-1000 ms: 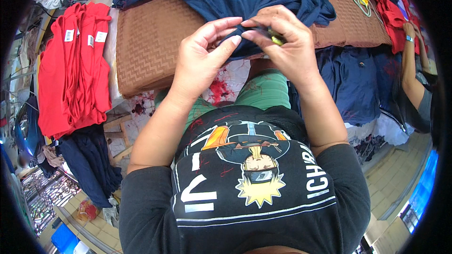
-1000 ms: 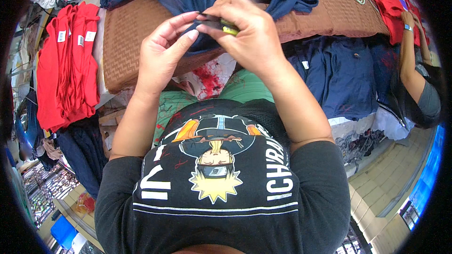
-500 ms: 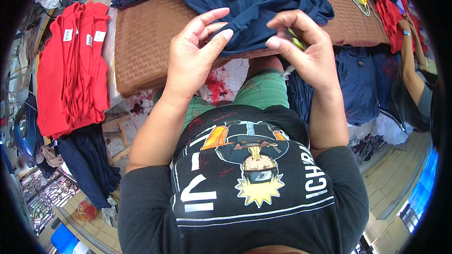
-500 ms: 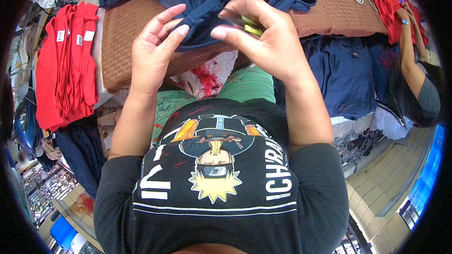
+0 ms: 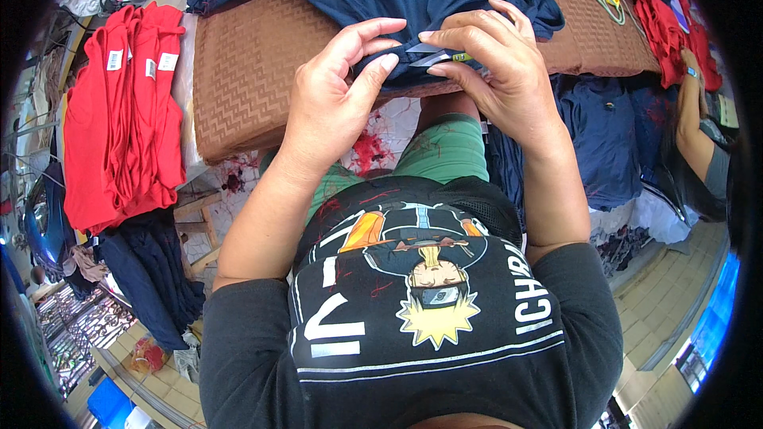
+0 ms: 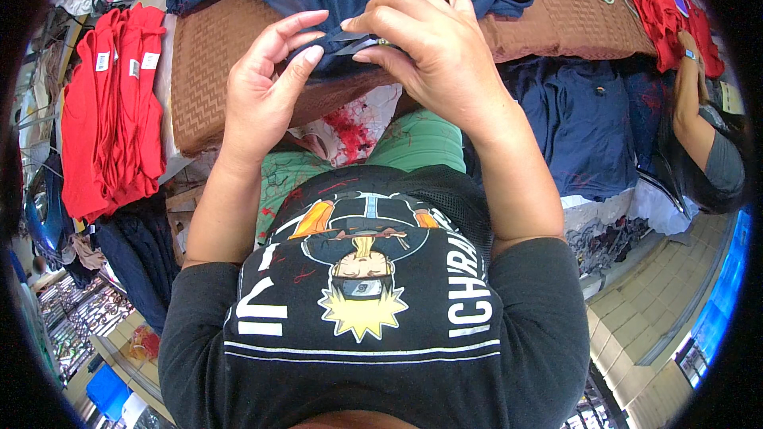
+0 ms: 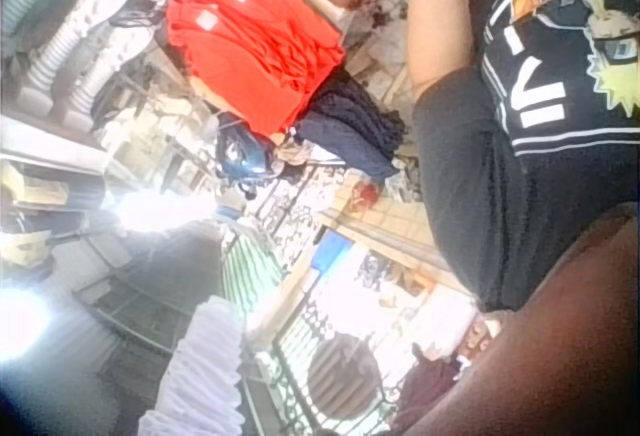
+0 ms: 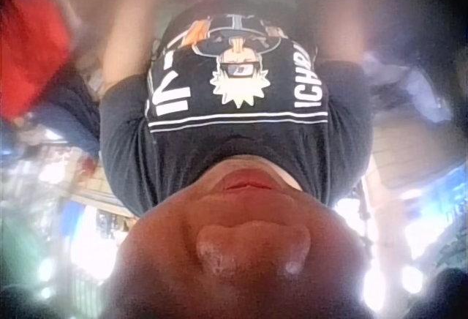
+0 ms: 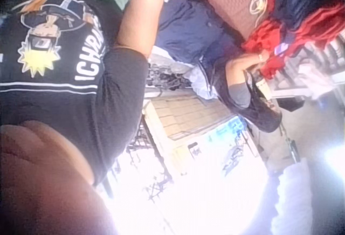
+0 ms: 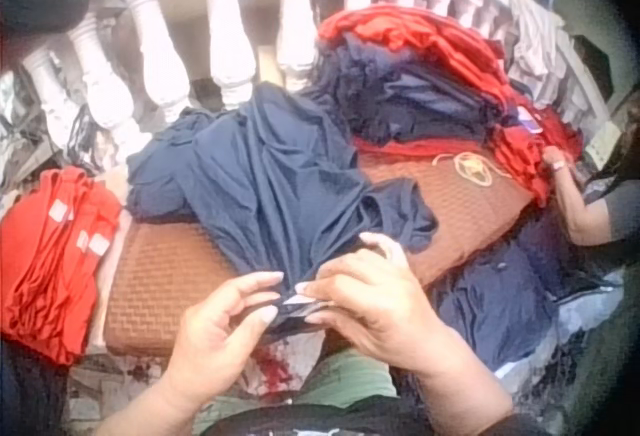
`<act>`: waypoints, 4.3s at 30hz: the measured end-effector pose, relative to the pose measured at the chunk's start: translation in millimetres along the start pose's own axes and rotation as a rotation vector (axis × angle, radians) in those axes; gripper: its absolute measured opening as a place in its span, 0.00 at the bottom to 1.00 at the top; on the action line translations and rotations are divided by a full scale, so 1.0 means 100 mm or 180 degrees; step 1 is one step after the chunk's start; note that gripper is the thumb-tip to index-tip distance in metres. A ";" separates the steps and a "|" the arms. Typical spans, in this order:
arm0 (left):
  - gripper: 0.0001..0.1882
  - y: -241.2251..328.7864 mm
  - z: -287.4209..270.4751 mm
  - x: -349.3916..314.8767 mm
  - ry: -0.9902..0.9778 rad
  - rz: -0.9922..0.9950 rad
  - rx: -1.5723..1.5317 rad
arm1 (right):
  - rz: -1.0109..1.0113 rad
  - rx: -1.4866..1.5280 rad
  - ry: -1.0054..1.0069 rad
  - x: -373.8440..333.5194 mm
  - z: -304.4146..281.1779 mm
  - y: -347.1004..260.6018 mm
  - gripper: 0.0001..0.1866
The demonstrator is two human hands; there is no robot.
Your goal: The person trims and removes excess threads from dark blue shirts using small shears, handling them one by one on a work table.
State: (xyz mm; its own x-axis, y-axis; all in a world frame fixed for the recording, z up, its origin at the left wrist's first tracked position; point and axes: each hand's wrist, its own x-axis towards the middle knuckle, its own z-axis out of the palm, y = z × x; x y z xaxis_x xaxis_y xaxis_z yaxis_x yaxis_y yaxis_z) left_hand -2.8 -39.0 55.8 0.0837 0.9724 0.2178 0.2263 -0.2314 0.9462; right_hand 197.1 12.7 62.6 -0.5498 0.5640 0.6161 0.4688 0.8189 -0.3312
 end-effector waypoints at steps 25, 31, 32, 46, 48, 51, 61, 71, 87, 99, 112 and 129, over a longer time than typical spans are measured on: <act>0.12 -0.12 0.07 0.08 0.0279 -0.0184 0.0036 | 0.1736 0.0105 -0.0262 -0.11 0.12 0.06 0.19; 0.13 -0.11 0.08 0.08 0.0287 -0.0387 -0.0570 | 0.1086 0.0354 -0.0109 -0.13 -0.12 0.02 0.17; 0.13 -0.11 0.08 0.09 0.0268 -0.0404 -0.0671 | 0.0961 0.0718 0.0006 -0.10 -0.13 -0.03 0.17; 0.12 -0.06 0.10 0.08 0.0274 -0.0399 -0.0790 | 0.0867 0.1270 0.0628 -0.07 0.15 -0.10 0.15; 0.12 -0.05 0.10 0.08 0.0261 -0.0415 -0.0818 | 0.0853 0.1324 0.0610 -0.07 0.17 -0.09 0.15; 0.12 -0.05 0.10 0.08 0.0241 -0.0436 -0.0835 | 0.0898 0.1377 0.0561 -0.08 0.19 -0.06 0.15; 0.13 -0.08 0.09 0.09 0.0167 -0.0440 -0.0890 | 0.0967 0.1724 0.0534 -0.09 0.19 -0.07 0.14; 0.21 -0.01 -1.40 0.30 0.2539 0.0426 -0.1141 | -0.0154 0.4267 -0.1330 -0.08 -0.58 -0.32 0.17; 0.09 2.07 -1.06 -1.32 -0.4894 0.2278 -0.0382 | -0.3060 0.2954 -0.2980 -0.06 -1.94 -1.68 0.09; 0.18 0.47 -0.77 -0.08 -0.1131 0.0290 0.0843 | 0.0334 0.0088 -0.1064 0.26 -1.08 -0.10 0.10; 0.19 0.59 -1.71 -0.23 0.0327 0.1001 -0.2631 | 0.1944 0.2077 -0.0434 -0.31 -1.04 0.35 0.10; 0.30 0.28 -2.63 0.74 0.1236 -0.0641 -0.1371 | 0.2250 0.0842 0.1468 1.07 -0.93 1.47 0.14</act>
State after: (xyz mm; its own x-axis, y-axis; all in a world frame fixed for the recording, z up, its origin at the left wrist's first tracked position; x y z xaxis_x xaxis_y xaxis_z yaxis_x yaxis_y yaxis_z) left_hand -245.5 33.9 161.5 -0.2978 0.9544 0.0193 -0.2185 -0.0878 0.9719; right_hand 271.8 183.3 146.0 0.1685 0.8952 0.4126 0.3867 0.3250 -0.8631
